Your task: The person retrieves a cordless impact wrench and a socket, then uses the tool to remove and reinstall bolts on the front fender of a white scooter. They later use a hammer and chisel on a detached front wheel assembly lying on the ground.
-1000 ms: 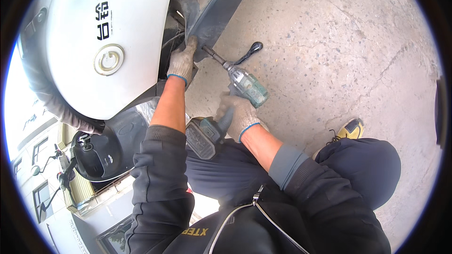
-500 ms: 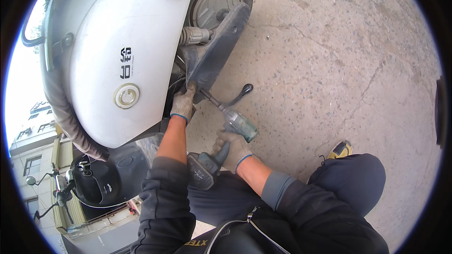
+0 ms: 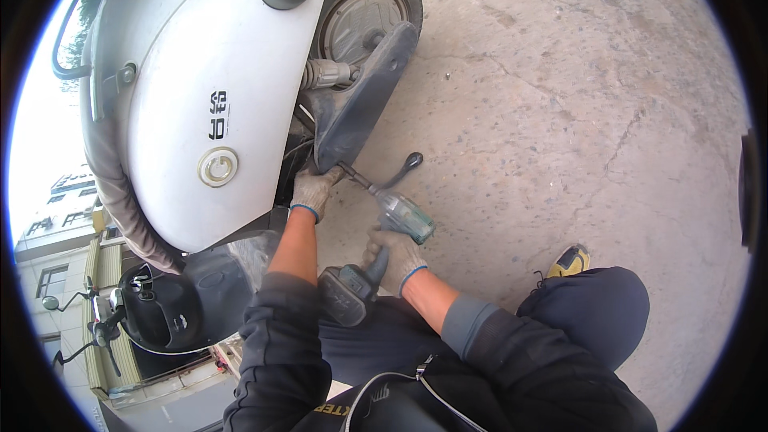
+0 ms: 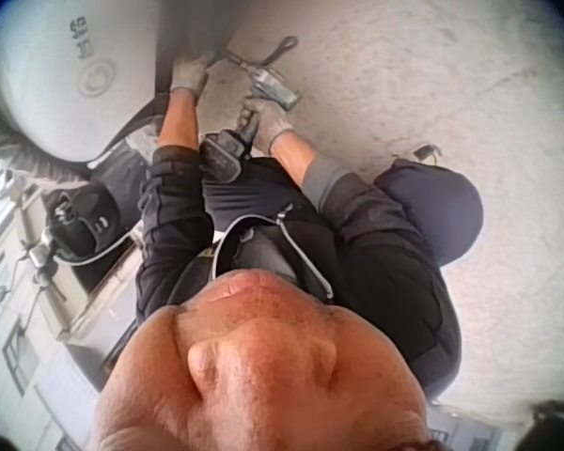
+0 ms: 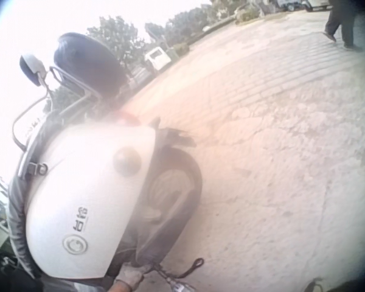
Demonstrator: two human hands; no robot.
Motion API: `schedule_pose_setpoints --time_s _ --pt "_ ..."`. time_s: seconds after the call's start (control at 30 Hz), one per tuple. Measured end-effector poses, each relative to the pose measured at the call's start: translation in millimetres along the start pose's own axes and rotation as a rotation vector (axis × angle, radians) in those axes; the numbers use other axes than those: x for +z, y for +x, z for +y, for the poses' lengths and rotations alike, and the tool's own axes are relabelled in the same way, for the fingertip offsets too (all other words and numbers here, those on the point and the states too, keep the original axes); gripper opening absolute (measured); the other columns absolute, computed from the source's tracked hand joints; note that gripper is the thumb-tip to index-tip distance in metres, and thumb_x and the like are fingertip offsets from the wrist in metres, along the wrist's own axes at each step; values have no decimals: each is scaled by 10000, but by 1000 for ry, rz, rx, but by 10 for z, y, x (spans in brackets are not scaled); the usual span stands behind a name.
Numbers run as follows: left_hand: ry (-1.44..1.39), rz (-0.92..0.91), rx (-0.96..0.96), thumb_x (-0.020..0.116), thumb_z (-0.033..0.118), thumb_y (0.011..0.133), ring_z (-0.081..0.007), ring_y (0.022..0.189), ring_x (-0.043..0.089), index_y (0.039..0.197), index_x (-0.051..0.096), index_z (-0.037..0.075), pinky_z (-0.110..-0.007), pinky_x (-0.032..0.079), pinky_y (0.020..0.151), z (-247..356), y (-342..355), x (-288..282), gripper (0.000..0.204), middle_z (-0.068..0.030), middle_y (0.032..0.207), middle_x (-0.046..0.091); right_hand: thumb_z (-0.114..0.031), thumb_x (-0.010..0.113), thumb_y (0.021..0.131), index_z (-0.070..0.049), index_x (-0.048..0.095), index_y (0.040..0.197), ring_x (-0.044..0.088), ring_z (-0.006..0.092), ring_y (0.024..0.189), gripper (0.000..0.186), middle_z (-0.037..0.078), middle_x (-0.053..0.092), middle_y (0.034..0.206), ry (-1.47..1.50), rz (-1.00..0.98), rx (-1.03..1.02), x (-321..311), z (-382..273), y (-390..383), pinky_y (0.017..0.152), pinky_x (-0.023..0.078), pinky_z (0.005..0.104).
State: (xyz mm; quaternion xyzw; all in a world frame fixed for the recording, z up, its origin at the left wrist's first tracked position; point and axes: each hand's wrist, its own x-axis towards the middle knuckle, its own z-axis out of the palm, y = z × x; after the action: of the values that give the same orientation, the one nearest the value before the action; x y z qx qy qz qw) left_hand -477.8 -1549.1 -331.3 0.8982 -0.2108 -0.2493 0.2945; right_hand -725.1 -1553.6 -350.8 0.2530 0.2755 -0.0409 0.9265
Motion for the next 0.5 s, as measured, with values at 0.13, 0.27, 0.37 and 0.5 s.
schedule_pose_setpoints --time_s 0.13,0.27,0.37,0.5 --pt "-78 -46 -8 845 130 834 -215 1008 670 1277 661 -24 -336 517 910 65 -75 19 504 -109 1196 726 -60 656 906 -122 561 1044 526 195 624 179 31 521 720 -142 5 -16 -57 -170 -37 627 459 383" --pt "-67 8 56 829 51 827 -210 1090 664 1326 642 -35 -322 495 990 79 -163 93 540 -118 1253 712 -81 700 887 -88 599 1092 542 189 626 229 34 558 761 -338 23 -66 -126 -325 -100 633 500 394" --pt "58 106 212 818 33 822 -210 1080 666 1331 636 -32 -325 499 985 0 -220 120 545 -119 1245 711 -100 736 868 -63 648 1094 553 181 623 245 39 576 764 -432 71 -54 -185 -433 -142 610 514 389" --pt "-64 126 175 784 -5 815 -211 1073 669 1340 626 -30 -329 509 967 -101 -251 29 550 -117 1225 714 -117 761 867 -50 696 1068 556 156 612 221 34 585 747 -660 83 -129 -300 -616 -184 552 507 343"
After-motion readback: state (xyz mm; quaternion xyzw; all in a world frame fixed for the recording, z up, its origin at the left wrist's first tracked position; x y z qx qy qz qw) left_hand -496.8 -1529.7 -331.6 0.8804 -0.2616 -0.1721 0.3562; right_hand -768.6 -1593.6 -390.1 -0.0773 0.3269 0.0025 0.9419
